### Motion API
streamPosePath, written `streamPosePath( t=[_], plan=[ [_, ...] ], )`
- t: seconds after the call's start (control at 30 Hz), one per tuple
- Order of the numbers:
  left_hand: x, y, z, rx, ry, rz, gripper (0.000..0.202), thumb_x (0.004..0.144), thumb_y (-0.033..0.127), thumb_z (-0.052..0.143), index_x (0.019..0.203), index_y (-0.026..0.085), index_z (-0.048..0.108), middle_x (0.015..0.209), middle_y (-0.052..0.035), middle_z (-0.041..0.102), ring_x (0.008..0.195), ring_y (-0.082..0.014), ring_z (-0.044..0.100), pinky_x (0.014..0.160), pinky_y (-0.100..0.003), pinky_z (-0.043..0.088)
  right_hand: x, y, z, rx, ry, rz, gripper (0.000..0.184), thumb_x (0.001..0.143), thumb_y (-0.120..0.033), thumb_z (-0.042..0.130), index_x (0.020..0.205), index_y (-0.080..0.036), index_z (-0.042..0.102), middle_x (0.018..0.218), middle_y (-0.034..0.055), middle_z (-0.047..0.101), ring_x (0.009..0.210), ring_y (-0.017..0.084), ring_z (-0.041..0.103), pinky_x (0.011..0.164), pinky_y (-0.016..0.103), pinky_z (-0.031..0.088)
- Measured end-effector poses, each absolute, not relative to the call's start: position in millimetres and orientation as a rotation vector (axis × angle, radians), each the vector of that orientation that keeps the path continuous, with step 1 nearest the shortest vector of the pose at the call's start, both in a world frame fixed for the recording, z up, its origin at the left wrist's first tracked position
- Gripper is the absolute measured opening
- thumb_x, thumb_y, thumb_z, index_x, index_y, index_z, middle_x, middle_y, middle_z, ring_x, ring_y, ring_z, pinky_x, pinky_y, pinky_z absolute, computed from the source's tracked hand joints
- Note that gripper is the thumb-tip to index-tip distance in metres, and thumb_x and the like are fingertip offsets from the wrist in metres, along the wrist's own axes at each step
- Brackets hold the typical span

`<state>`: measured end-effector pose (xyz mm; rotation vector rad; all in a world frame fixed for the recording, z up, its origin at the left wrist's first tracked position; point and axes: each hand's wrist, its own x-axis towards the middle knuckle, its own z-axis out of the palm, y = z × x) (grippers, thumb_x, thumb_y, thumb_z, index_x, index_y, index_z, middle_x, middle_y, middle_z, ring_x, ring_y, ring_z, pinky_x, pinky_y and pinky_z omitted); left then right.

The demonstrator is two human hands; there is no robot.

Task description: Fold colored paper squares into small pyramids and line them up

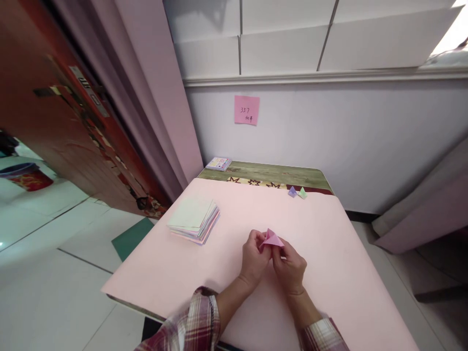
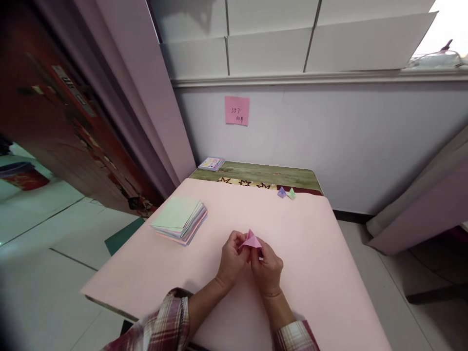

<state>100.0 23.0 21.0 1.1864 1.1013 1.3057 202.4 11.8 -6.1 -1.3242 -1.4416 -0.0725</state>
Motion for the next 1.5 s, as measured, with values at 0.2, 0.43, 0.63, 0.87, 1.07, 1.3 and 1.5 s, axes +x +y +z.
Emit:
streamPosePath(
  t=[0.2, 0.43, 0.63, 0.87, 1.07, 1.3, 1.5],
  plan=[
    [96, 18, 28, 1.34, 1.19, 1.267, 0.026, 0.08, 0.025, 0.058, 0.103, 0.02, 0.048, 0.066, 0.0027, 0.065, 0.051, -0.0112, 0.055, 0.049, -0.02, 0.043, 203, 13, -7, -1.286, -1.467, -0.164, 0.018, 0.091, -0.022, 0.055, 0.088, -0.016, 0.071, 0.063, 0.0002, 0.07, 0.05, 0.009, 0.063, 0.05, 0.018, 0.045],
    [91, 19, 24, 1.454, 1.309, 1.266, 0.024, 0.076, 0.023, 0.06, 0.099, 0.019, 0.063, 0.08, -0.0025, 0.07, 0.064, -0.0153, 0.061, 0.058, -0.023, 0.047, 207, 11, -13, -1.308, -1.59, -0.217, 0.026, 0.09, -0.017, 0.049, 0.106, -0.019, 0.069, 0.079, 0.0034, 0.074, 0.058, 0.011, 0.066, 0.054, 0.02, 0.049],
    [92, 24, 25, 1.323, 1.339, 1.321, 0.023, 0.069, 0.019, 0.063, 0.091, 0.017, 0.069, 0.076, -0.0022, 0.069, 0.067, -0.0165, 0.061, 0.057, -0.023, 0.047, 209, 12, -17, -1.309, -1.616, -0.271, 0.031, 0.087, -0.013, 0.049, 0.111, -0.02, 0.067, 0.084, 0.0026, 0.075, 0.06, 0.012, 0.067, 0.053, 0.021, 0.049],
    [95, 28, 22, 0.78, 1.132, 1.243, 0.03, 0.065, 0.017, 0.059, 0.092, 0.014, 0.071, 0.067, -0.0018, 0.067, 0.052, -0.0129, 0.056, 0.048, -0.024, 0.045, 212, 15, -19, -1.307, -1.603, -0.212, 0.034, 0.09, -0.013, 0.047, 0.119, -0.019, 0.064, 0.089, 0.0038, 0.074, 0.07, 0.012, 0.069, 0.058, 0.021, 0.05],
    [88, 31, 26, 0.577, 1.083, 1.192, 0.029, 0.061, 0.017, 0.066, 0.09, 0.013, 0.071, 0.067, -0.0026, 0.067, 0.057, -0.0125, 0.059, 0.053, -0.024, 0.047, 214, 16, -15, -1.197, -1.675, 0.034, 0.039, 0.091, -0.012, 0.043, 0.12, -0.026, 0.064, 0.101, 0.004, 0.071, 0.088, 0.014, 0.068, 0.073, 0.022, 0.054],
    [75, 35, 29, 0.549, 0.921, 1.104, 0.028, 0.064, 0.02, 0.068, 0.09, 0.011, 0.07, 0.077, -0.0075, 0.071, 0.067, -0.0167, 0.064, 0.061, -0.026, 0.05, 216, 20, -17, -1.174, -1.653, 0.163, 0.038, 0.088, -0.013, 0.044, 0.113, -0.025, 0.068, 0.102, 0.0059, 0.068, 0.091, 0.017, 0.066, 0.078, 0.028, 0.056],
    [68, 38, 32, 0.469, 0.87, 1.078, 0.034, 0.078, 0.042, 0.057, 0.085, 0.01, 0.067, 0.076, -0.0122, 0.071, 0.073, -0.0216, 0.067, 0.065, -0.032, 0.053, 217, 19, -13, -1.14, -1.679, 0.295, 0.044, 0.084, -0.012, 0.04, 0.119, -0.023, 0.065, 0.107, 0.0081, 0.065, 0.097, 0.019, 0.064, 0.08, 0.031, 0.055]
  ],
)
